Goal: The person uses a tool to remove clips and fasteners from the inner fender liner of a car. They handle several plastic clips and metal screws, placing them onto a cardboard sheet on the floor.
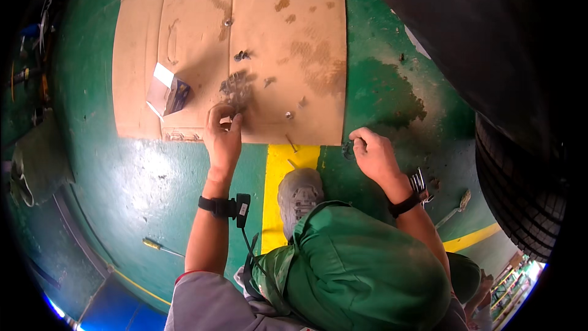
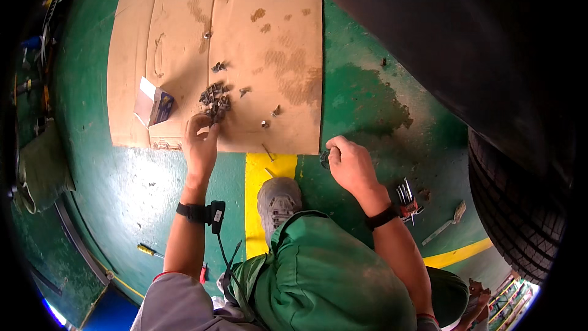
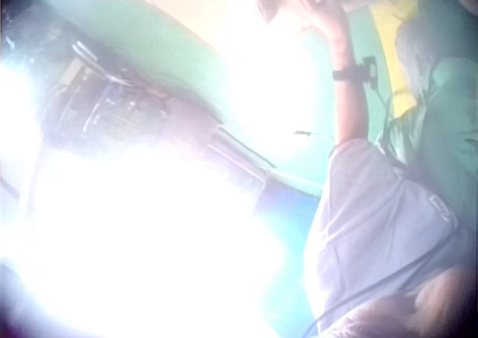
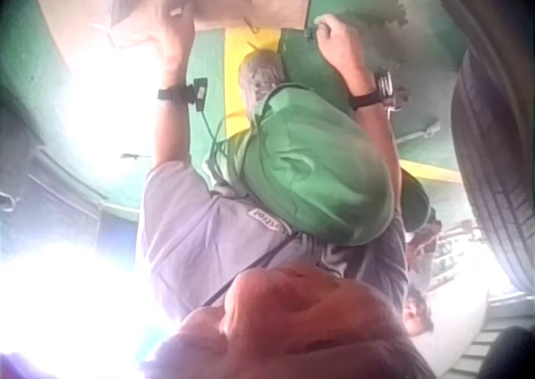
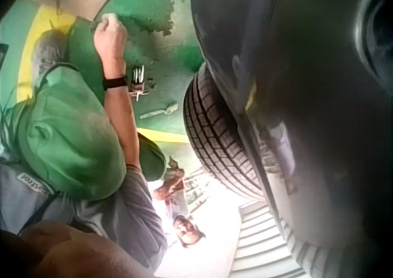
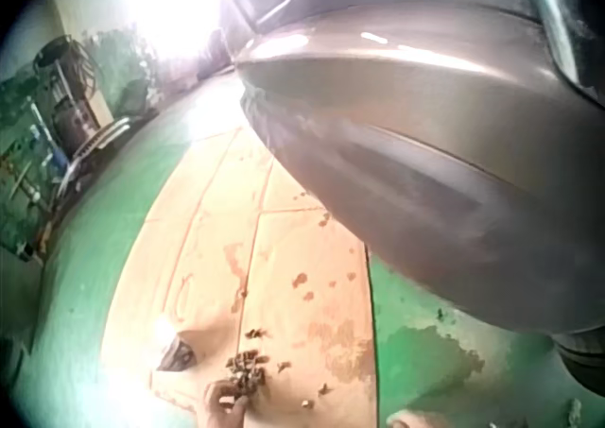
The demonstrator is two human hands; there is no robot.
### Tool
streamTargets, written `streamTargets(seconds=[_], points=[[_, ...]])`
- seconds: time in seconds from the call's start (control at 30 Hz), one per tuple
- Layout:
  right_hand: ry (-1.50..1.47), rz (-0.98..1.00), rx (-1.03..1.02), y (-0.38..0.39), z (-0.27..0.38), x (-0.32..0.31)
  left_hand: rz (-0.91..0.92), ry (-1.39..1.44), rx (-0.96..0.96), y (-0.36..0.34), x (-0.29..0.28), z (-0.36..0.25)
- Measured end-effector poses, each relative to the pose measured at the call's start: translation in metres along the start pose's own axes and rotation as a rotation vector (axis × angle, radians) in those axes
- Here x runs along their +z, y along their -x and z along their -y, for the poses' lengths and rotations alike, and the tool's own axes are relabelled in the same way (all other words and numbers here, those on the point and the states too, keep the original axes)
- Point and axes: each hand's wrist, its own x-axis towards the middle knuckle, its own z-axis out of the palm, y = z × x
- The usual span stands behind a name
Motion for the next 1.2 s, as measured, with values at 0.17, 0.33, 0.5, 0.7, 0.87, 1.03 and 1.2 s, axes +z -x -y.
streamTargets(seconds=[0.17,0.33,0.5,0.7,0.87,1.03,1.2], points=[[0.024,0.036,-0.043,-0.004,0.013,0.004,0.025,0.127,-0.106,0.013,-0.004,-0.003],[0.035,0.053,-0.092,-0.008,0.014,0.01,-0.005,0.11,-0.141,0.018,-0.008,-0.001],[0.037,0.042,-0.124,-0.01,0.005,0.013,0.005,0.143,-0.241,0.013,-0.011,0.005],[-0.015,0.033,-0.101,-0.013,0.0,0.017,-0.127,-0.009,-0.032,-0.039,-0.009,0.009],[-0.017,0.028,-0.101,-0.013,-0.002,0.016,-0.005,-0.023,0.0,-0.04,-0.004,0.017],[-0.033,0.037,-0.045,-0.013,-0.001,0.017,-0.037,0.138,-0.187,-0.01,-0.009,0.017],[-0.05,0.045,-0.031,-0.014,-0.003,0.018,-0.095,0.107,-0.191,0.003,-0.011,0.023]])
